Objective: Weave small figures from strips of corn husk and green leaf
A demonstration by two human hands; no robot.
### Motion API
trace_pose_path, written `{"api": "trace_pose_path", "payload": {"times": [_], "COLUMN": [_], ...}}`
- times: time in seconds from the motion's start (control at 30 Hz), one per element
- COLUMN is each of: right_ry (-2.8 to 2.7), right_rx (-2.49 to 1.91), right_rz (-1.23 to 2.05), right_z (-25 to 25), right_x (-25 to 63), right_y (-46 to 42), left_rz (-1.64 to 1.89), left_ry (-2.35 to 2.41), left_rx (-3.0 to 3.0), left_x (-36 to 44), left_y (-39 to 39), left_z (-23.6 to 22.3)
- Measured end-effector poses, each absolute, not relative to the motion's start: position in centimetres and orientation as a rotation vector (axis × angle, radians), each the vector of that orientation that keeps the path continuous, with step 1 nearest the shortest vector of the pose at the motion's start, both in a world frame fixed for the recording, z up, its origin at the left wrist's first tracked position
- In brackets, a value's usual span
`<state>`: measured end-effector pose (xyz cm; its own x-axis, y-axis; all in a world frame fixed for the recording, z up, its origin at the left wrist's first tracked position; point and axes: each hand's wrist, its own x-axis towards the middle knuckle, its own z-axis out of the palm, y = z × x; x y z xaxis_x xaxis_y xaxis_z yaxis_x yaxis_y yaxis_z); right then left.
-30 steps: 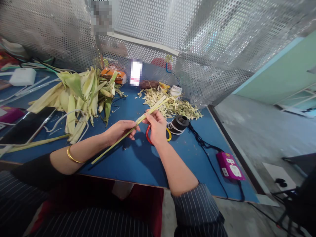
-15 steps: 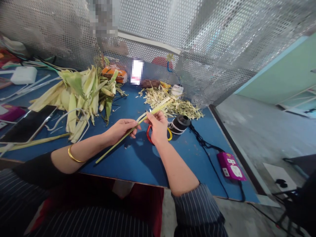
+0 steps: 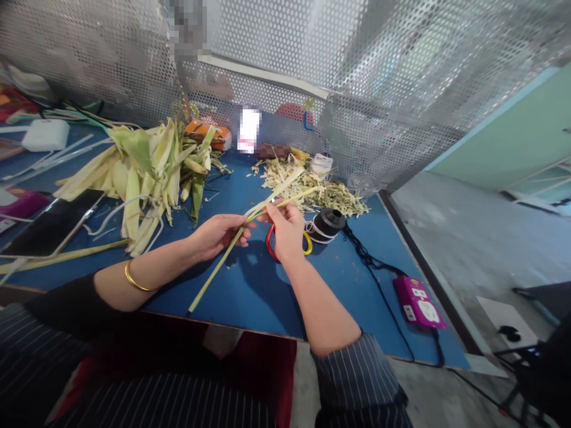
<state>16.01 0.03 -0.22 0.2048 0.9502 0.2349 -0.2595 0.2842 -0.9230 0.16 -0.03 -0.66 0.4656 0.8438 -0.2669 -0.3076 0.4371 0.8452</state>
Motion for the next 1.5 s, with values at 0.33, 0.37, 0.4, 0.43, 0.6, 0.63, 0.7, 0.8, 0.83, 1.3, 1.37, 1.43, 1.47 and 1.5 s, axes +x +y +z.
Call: {"api": "trace_pose_path", "payload": {"times": [0.33,0.37,0.4,0.43,0.6,0.63,0.7,0.8,0.83,1.3,1.37,1.43,1.47,1.5], "right_ry": [-1.013,-1.018,-1.028,-1.046,-1.145,-1.111,-0.993,-0.928,-0.958,-1.579,-1.440,-1.314,-1.262,-1.217], "right_rx": [-0.841,-0.841,-0.841,-0.838,-0.850,-0.889,-1.024,-1.285,-1.350,-1.260,-1.224,-1.188,-1.165,-1.146], "right_rz": [1.131,1.131,1.126,1.119,1.125,1.151,1.257,1.425,1.398,0.832,0.938,1.045,1.121,1.202], "right_z": [-0.5,-0.5,-0.5,-0.4,0.1,0.0,-0.5,-1.7,-1.9,-0.1,-0.3,-0.5,-0.6,-0.6], "right_x": [16.5,16.6,16.6,16.6,16.8,16.9,16.9,16.8,16.9,16.4,15.9,15.7,15.6,15.6], "right_y": [0.6,0.6,0.6,0.5,0.3,0.3,0.5,0.8,1.0,-0.4,-0.6,-0.6,-0.6,-0.7], "left_rz": [0.971,0.999,1.019,1.035,1.074,1.083,1.099,1.098,1.094,0.840,0.791,0.748,0.732,0.721], "left_ry": [0.769,0.765,0.759,0.751,0.660,0.636,0.605,0.610,0.622,0.779,0.781,0.781,0.788,0.798], "left_rx": [0.572,0.582,0.592,0.597,0.560,0.559,0.573,0.605,0.612,0.689,0.710,0.745,0.766,0.788], "left_x": [0.0,0.0,0.0,0.0,-0.2,-0.2,-0.3,-0.3,-0.3,0.0,0.0,0.1,0.1,0.1], "left_y": [0.4,0.3,0.3,0.3,0.7,0.7,0.8,0.7,0.7,0.2,0.1,-0.1,-0.1,-0.2], "left_z": [-0.2,-0.2,-0.2,-0.2,-0.3,-0.4,-0.4,-0.4,-0.4,-0.4,-0.3,-0.2,-0.2,-0.2]}}
